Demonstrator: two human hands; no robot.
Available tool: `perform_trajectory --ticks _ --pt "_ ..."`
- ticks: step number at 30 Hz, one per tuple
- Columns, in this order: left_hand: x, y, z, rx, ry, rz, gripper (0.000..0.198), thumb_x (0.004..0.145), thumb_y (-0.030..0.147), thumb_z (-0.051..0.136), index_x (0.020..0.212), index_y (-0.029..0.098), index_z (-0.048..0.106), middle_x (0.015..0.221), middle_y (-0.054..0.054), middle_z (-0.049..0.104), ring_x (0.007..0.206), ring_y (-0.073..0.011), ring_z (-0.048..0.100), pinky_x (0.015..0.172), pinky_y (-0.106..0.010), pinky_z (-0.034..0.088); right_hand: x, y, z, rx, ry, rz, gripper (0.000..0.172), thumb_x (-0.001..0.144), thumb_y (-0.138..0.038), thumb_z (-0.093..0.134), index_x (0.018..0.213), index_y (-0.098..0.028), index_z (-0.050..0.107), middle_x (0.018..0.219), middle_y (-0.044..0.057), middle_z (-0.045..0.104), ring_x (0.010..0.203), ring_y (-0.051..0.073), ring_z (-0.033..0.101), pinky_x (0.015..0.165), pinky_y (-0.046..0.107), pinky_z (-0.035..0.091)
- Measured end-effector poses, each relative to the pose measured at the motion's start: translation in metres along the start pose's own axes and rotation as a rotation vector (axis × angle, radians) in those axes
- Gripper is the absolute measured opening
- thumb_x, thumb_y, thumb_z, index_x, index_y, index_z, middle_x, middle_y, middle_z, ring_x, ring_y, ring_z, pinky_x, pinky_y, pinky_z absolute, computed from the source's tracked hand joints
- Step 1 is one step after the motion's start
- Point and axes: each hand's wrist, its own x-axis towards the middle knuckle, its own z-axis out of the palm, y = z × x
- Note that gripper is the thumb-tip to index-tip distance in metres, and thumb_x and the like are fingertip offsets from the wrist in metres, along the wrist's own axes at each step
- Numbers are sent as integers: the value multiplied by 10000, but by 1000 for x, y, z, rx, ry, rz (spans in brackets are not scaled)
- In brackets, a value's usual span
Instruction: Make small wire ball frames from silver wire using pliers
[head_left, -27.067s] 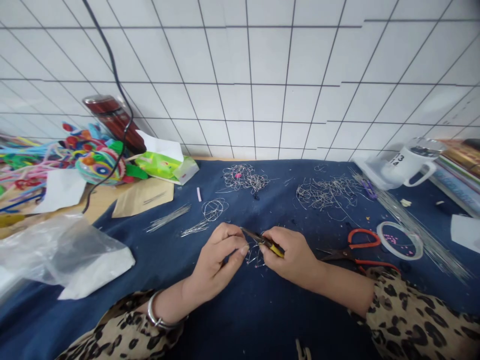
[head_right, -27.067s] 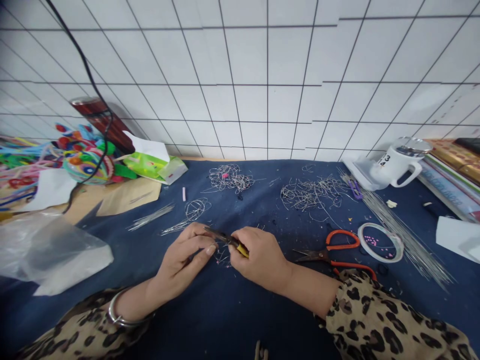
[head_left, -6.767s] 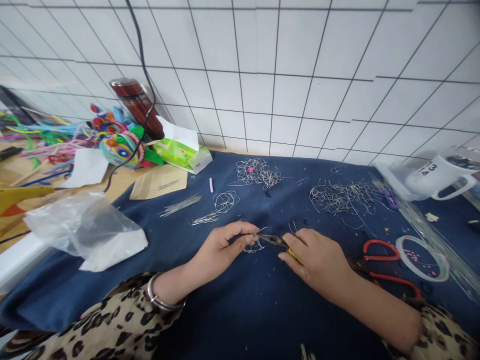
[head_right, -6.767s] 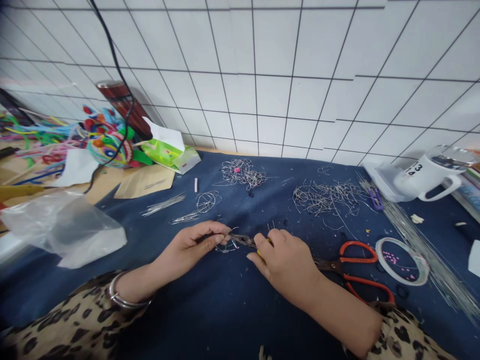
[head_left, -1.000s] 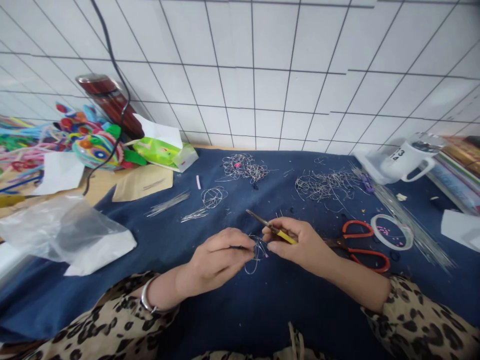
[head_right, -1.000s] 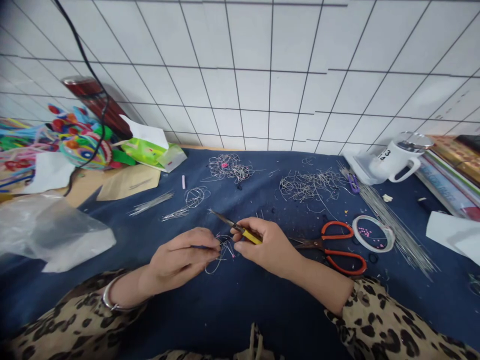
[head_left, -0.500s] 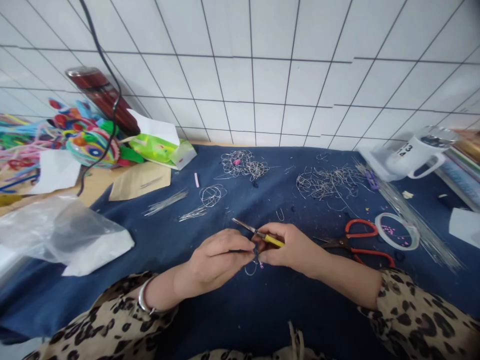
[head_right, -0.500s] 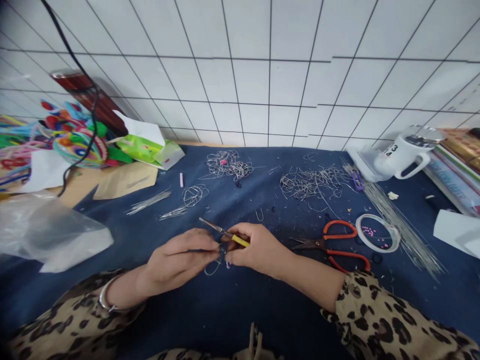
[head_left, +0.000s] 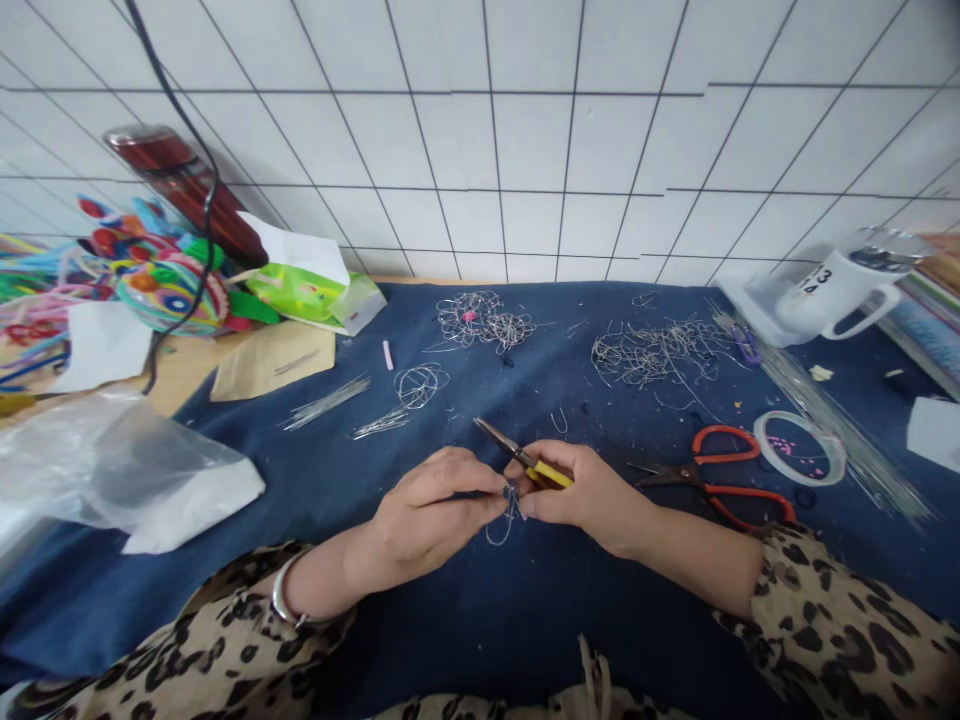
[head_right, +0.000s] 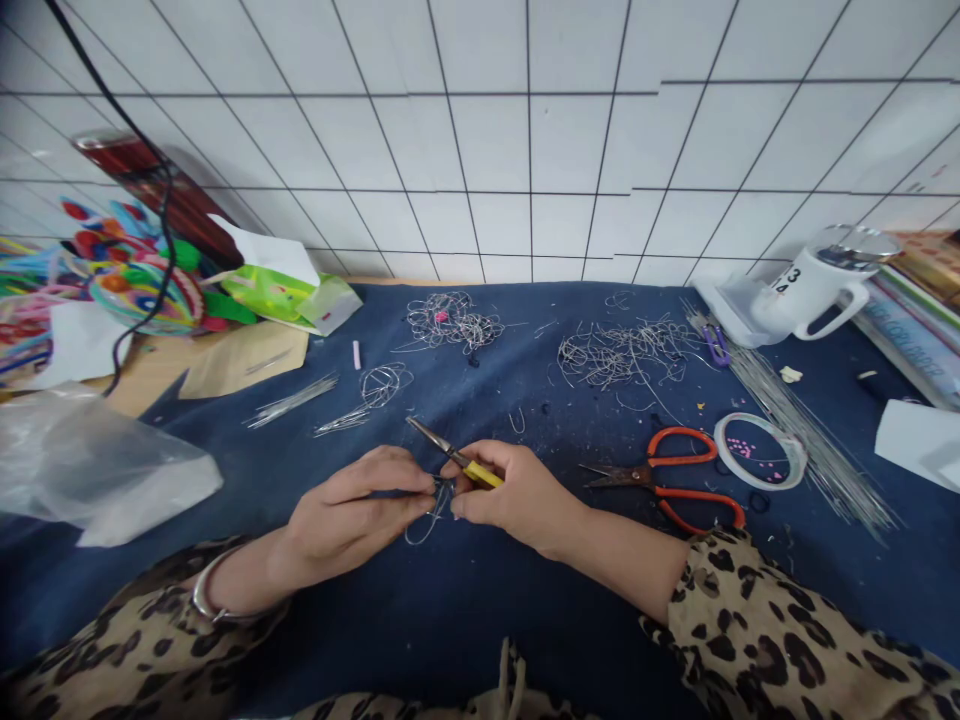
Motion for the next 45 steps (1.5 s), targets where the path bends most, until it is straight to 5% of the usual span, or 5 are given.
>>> perform_trajectory --ticks 16,38,45 --pt "1 -2 -3 -61 -53 -102 192 779 19 583 907 152 636 935 -87 629 857 -179 610 730 -333 540 -1 -2 -4 -149 37 -44 244 677 -125 605 913 -172 564 825 -15 554 720 101 519 663 236 426" --pt "0 -2 -1 -144 -114 -237 209 791 45 576 949 155 657 949 -93 630 889 -171 619 734 -290 547 1 6 -2 -190 130 -36 241 687 -121 561 924 -167 561 650 -64 488 549 66 446 541 212 390" --pt "-3 -6 -1 -220 -108 -284 198 801 64 582 950 166 665 957 -88 625 896 -172 618 738 -290 550 -1 2 -3 -205 104 -71 295 662 -106 577 950 -172 571 812 -17 561 715 101 530 662 230 441"
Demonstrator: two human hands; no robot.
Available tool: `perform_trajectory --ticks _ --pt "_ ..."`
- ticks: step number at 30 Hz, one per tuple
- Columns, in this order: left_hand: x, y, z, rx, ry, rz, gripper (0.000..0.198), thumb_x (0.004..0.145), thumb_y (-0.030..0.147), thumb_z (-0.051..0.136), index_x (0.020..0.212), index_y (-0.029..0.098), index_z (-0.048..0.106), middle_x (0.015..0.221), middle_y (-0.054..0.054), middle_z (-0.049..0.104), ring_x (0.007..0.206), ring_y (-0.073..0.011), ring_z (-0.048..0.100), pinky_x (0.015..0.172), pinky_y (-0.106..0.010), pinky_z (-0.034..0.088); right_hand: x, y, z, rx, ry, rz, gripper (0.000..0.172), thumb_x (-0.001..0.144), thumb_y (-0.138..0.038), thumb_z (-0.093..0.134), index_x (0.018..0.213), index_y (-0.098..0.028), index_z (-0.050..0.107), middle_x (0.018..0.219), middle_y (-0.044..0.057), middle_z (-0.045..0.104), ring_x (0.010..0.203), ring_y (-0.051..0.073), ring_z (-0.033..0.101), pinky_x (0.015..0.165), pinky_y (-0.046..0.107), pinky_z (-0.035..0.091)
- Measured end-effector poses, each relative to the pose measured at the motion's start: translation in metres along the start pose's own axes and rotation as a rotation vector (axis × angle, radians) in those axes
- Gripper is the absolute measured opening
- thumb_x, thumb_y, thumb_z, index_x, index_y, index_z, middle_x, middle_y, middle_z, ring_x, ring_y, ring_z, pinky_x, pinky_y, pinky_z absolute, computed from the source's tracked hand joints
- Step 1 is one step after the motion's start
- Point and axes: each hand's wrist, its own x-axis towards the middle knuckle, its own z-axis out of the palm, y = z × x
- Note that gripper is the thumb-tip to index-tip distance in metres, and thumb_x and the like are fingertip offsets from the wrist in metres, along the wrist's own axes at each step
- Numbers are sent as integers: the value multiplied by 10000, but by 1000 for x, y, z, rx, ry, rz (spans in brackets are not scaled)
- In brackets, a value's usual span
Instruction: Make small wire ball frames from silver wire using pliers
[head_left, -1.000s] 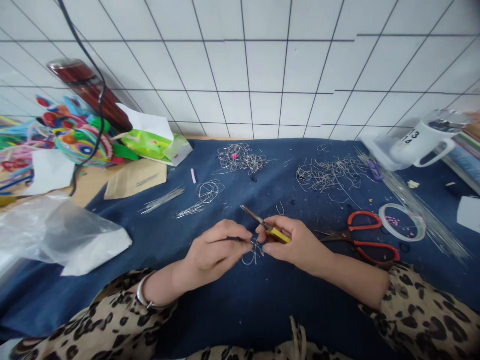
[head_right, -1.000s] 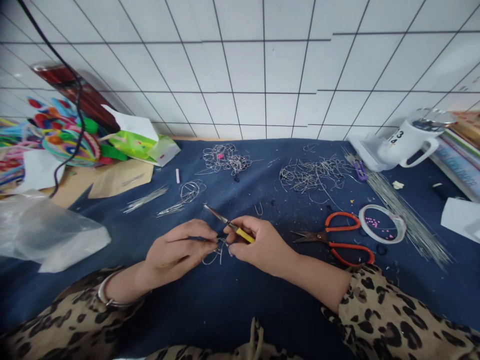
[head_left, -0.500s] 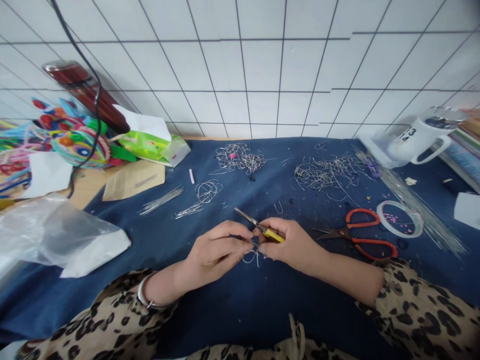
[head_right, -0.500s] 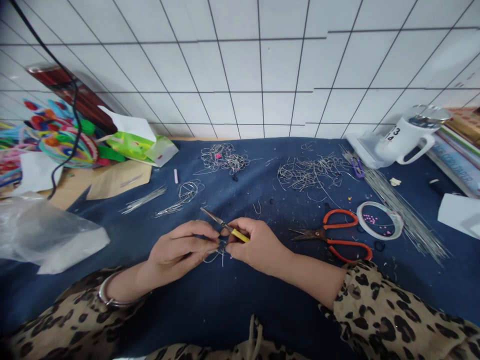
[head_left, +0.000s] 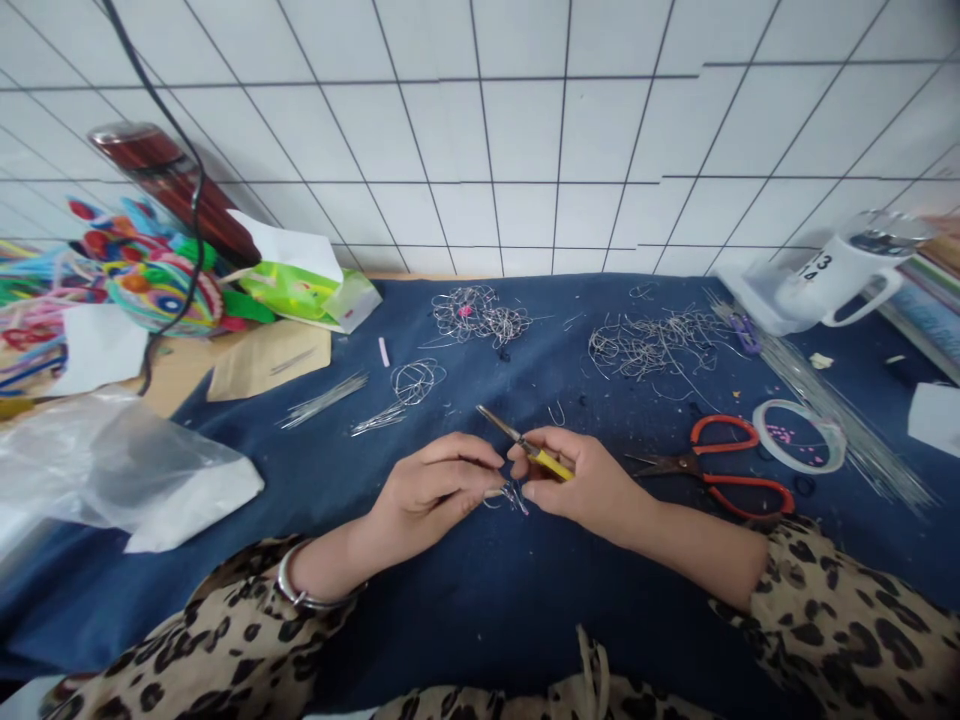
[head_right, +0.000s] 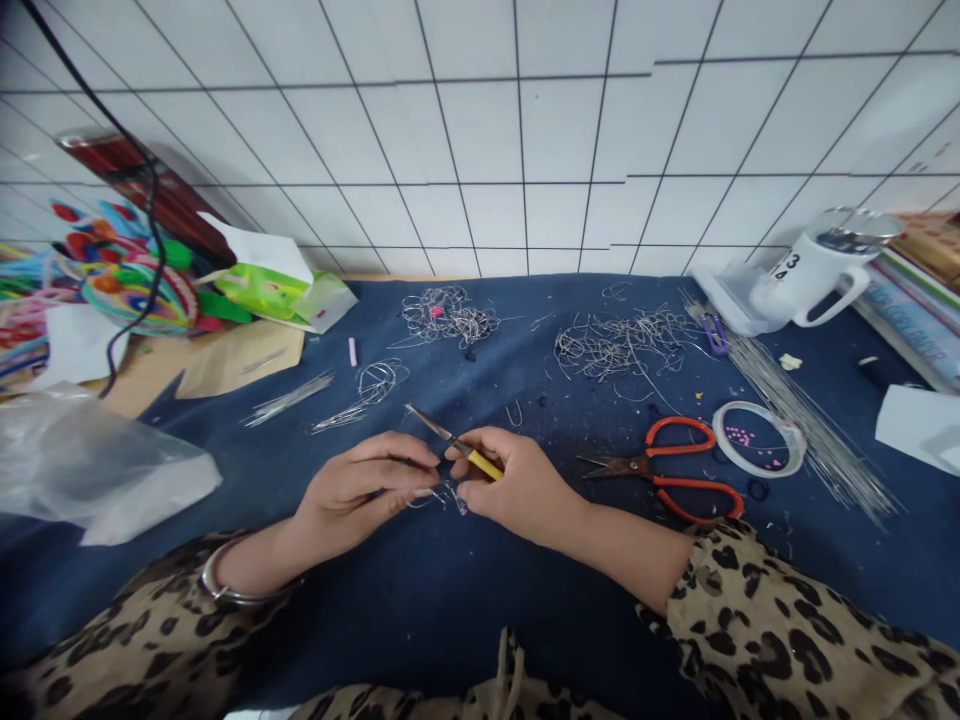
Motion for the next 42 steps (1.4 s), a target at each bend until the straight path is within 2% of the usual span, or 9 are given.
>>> perform_trajectory --ticks 7,12,17,29,34,42 --pt "-2 -4 1 -182 37 -42 159 800 77 597 899 175 675 993 -93 585 885 -177 617 710 -296 565 0 4 -1 10 -57 -55 339 667 -115 581 995 -199 567 888 -6 580 715 99 529 667 238 458" --pt "-2 -2 0 -174 34 -26 202 778 39 610 914 172 678 999 -88 573 835 -156 612 675 -273 558 0 5 -2 1 -24 -31 320 666 -121 596 979 -184 570 853 -6 557 730 107 529 655 236 456" --pt "-3 -2 0 -148 36 0 270 761 6 615 947 192 677 1002 -79 570 848 -156 609 690 -276 562 -1 4 -3 36 -71 -23 292 667 -116 595 951 -185 582 791 -27 532 681 98 521 641 236 449" --pt "-1 0 0 -131 -2 -9 257 751 -6 619 928 171 676 999 -78 575 839 -150 609 692 -264 557 0 2 -1 55 -20 -22 250 694 -73 560 926 -159 586 686 -51 506 594 74 484 613 236 416" --pt "-1 1 -1 -148 -29 2 294 752 -42 592 947 164 669 1018 -79 558 838 -142 606 684 -261 548 2 6 -1 163 32 18 275 681 -86 573 946 -162 560 682 -50 497 576 80 470 561 243 415" --pt "0 -2 -2 -138 -36 -56 250 746 -12 624 933 147 676 980 -85 596 860 -160 611 708 -274 537 1 10 -7 344 -20 92 294 654 -65 550 923 -183 531 670 -58 469 528 71 460 497 230 403"
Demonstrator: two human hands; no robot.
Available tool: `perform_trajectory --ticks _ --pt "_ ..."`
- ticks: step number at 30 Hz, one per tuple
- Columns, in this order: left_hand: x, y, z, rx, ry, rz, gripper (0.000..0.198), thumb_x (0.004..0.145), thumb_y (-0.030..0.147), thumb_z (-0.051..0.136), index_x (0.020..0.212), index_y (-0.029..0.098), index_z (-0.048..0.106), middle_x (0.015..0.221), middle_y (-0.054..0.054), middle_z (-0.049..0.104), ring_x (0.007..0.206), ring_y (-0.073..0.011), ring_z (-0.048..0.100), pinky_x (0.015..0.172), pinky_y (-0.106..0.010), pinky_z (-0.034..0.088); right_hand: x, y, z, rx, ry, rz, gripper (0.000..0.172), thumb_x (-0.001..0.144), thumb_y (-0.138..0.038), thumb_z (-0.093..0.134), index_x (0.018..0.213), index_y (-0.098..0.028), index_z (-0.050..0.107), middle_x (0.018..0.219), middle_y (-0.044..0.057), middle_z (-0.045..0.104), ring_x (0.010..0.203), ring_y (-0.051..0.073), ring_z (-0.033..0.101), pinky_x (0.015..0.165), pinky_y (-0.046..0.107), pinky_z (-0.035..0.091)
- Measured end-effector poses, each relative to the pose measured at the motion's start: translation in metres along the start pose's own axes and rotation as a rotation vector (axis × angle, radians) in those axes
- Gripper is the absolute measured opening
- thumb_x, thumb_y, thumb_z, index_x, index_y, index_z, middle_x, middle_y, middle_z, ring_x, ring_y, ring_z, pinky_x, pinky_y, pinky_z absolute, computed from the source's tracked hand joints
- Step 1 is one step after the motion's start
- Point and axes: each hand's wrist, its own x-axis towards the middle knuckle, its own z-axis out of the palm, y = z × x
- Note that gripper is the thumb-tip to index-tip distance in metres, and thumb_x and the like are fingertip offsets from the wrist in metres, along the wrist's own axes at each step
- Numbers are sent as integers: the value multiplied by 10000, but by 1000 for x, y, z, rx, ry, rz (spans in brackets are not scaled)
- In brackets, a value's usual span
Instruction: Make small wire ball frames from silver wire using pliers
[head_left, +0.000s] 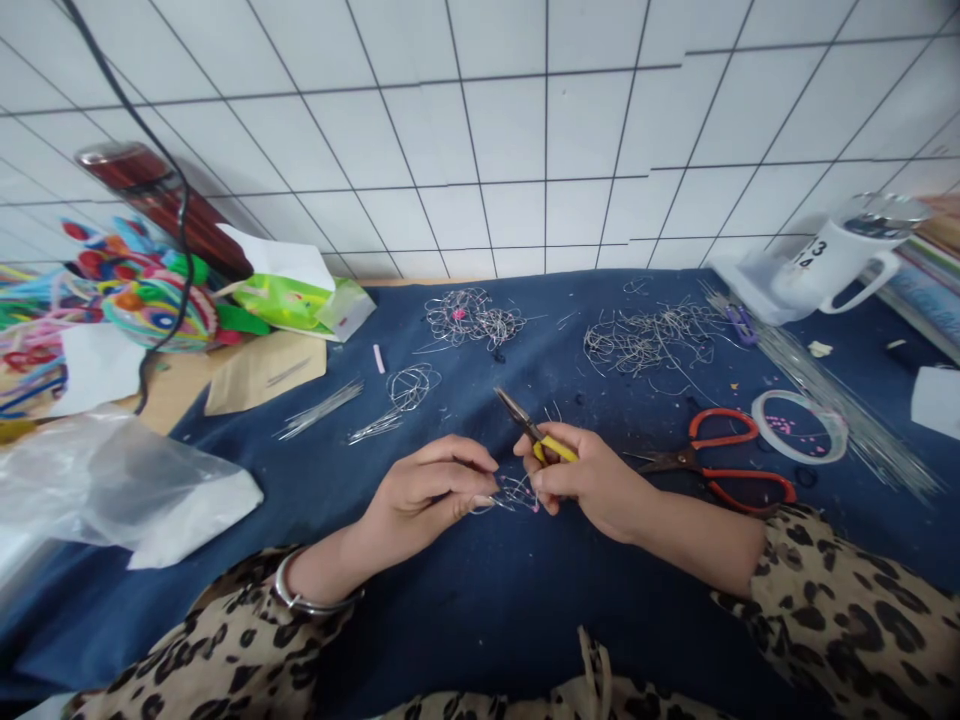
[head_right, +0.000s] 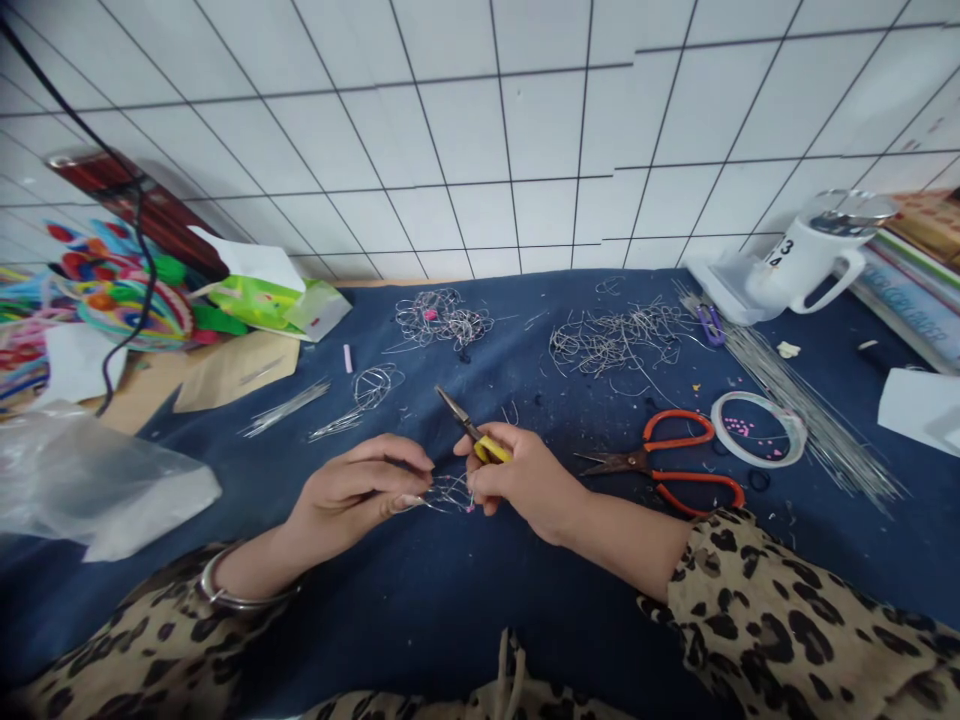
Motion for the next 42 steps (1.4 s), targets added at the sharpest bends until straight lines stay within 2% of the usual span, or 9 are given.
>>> perform_trajectory --ticks 7,10,20,27,30,35,42 --pt "1 -2 -1 -40 -45 -40 232 758 11 624 935 151 678 962 -84 611 851 -156 615 728 -286 532 0 1 -3 5 -107 22 227 719 -138 571 940 -190 554 688 -52 477 511 58 470 512 228 411" --pt "0 -2 0 -57 -51 -47 227 761 14 621 930 153 678 967 -87 608 835 -154 615 713 -286 535 0 1 -2 -18 -93 15 220 725 -154 585 940 -188 555 694 -52 477 504 52 458 509 229 409" --pt "1 -3 -2 -58 -78 0 194 782 31 596 919 145 673 995 -102 595 832 -155 623 689 -269 551 -1 2 3 -69 74 -54 232 711 -120 557 930 -187 518 709 -52 465 507 60 448 483 232 412" --pt "0 0 0 114 -105 71 178 799 48 577 915 151 665 990 -104 618 875 -168 621 718 -280 562 -5 1 5 -131 25 -88 220 751 -164 581 963 -187 528 746 -46 460 562 51 410 502 203 370" --pt "0 0 2 154 -113 101 172 795 47 583 908 147 664 984 -99 624 888 -168 621 734 -286 562 -6 -3 7 -209 30 -112 213 748 -152 583 955 -180 538 747 -45 468 611 58 425 566 208 384" --pt "0 -1 3 144 -105 116 186 797 37 573 925 141 659 977 -99 623 889 -169 621 717 -283 564 -6 -6 10 -340 29 -119 210 736 -147 577 942 -180 550 739 -43 479 646 80 456 625 231 411" --pt "-2 -4 1 122 -136 93 196 807 50 557 946 151 653 1001 -107 610 905 -182 603 729 -297 548 -7 -5 10 -304 5 -120 210 738 -153 584 943 -185 550 734 -46 475 631 73 465 608 223 423"
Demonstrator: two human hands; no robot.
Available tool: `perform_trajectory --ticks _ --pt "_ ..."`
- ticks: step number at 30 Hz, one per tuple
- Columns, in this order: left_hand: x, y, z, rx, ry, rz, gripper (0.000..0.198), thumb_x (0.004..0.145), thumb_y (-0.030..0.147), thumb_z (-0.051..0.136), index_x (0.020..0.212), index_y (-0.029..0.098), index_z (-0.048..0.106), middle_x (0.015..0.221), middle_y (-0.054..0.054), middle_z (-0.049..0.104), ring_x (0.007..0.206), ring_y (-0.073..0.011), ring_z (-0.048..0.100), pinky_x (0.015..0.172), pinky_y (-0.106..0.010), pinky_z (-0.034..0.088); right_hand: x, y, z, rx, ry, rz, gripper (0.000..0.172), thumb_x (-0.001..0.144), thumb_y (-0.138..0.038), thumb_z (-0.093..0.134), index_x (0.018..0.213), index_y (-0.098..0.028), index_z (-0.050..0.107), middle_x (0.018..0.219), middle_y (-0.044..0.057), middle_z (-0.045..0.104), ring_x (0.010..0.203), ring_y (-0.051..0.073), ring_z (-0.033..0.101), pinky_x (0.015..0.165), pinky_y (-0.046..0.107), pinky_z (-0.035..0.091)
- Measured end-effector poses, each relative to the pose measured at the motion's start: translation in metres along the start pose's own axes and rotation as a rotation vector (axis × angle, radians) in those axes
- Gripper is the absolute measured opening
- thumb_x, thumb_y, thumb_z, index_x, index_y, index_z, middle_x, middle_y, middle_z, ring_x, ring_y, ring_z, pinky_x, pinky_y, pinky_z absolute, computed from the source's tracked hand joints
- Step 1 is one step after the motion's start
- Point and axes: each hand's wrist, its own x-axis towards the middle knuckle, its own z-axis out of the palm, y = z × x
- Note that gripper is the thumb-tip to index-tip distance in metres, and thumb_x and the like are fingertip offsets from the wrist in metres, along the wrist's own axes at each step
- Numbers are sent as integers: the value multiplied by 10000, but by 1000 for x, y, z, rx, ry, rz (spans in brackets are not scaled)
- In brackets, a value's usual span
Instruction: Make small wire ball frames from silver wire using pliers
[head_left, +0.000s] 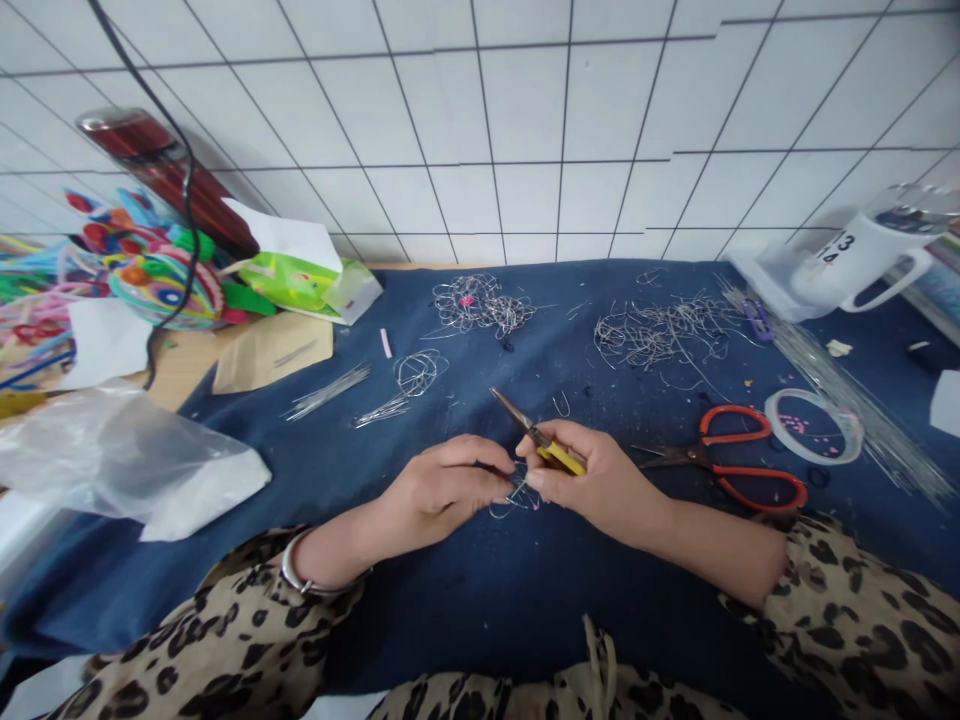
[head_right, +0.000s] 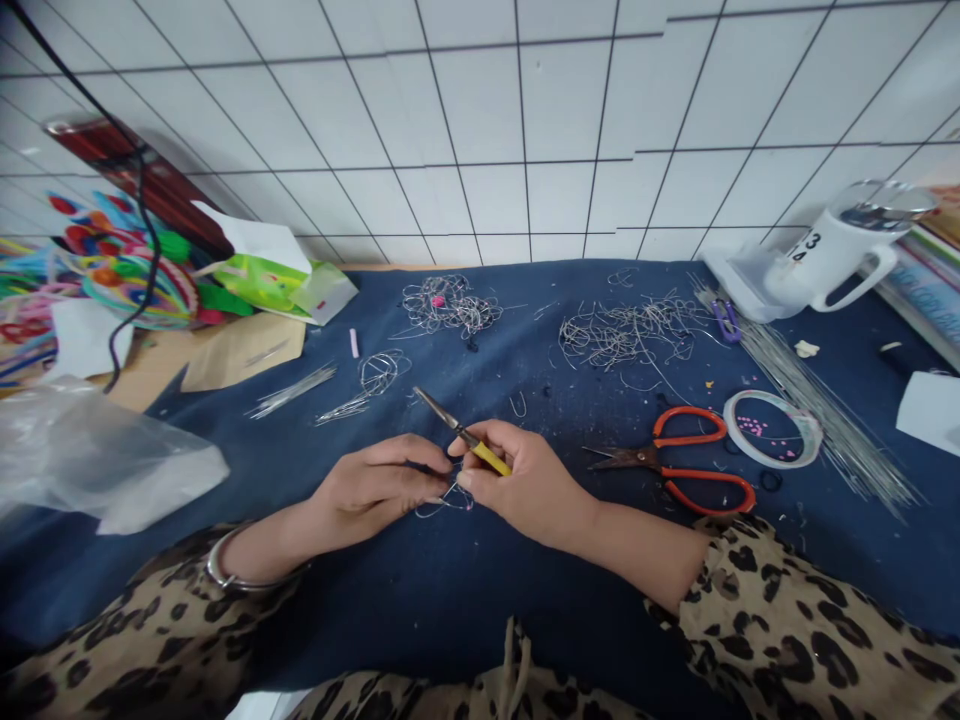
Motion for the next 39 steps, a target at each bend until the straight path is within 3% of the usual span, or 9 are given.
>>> perform_trajectory --ticks 13,29,35,39 --pt "6 4 -6 -25 -78 -15 200 801 109 596 985 158 657 1004 -112 616 922 -200 580 828 -364 481 0 8 1 155 18 44 233 736 -177 608 958 -190 538 769 -39 502 577 65 515 563 234 476" --pt "7 2 -6 -19 12 64 181 817 52 534 934 181 585 857 -70 680 817 -168 635 803 -365 468 0 9 5 254 52 59 217 719 -172 626 922 -188 550 735 -41 499 586 78 529 546 242 481" --pt "8 4 -8 -8 -60 94 104 838 136 536 894 188 607 903 -90 676 839 -185 626 819 -374 449 1 11 5 260 56 74 220 725 -176 628 926 -193 541 717 -48 502 570 77 532 538 238 472" --pt "10 13 -11 -22 -89 32 109 817 230 578 900 170 615 935 -114 661 866 -212 614 829 -397 449 0 12 5 252 46 74 221 727 -189 629 930 -195 541 720 -47 510 574 80 542 543 239 474"
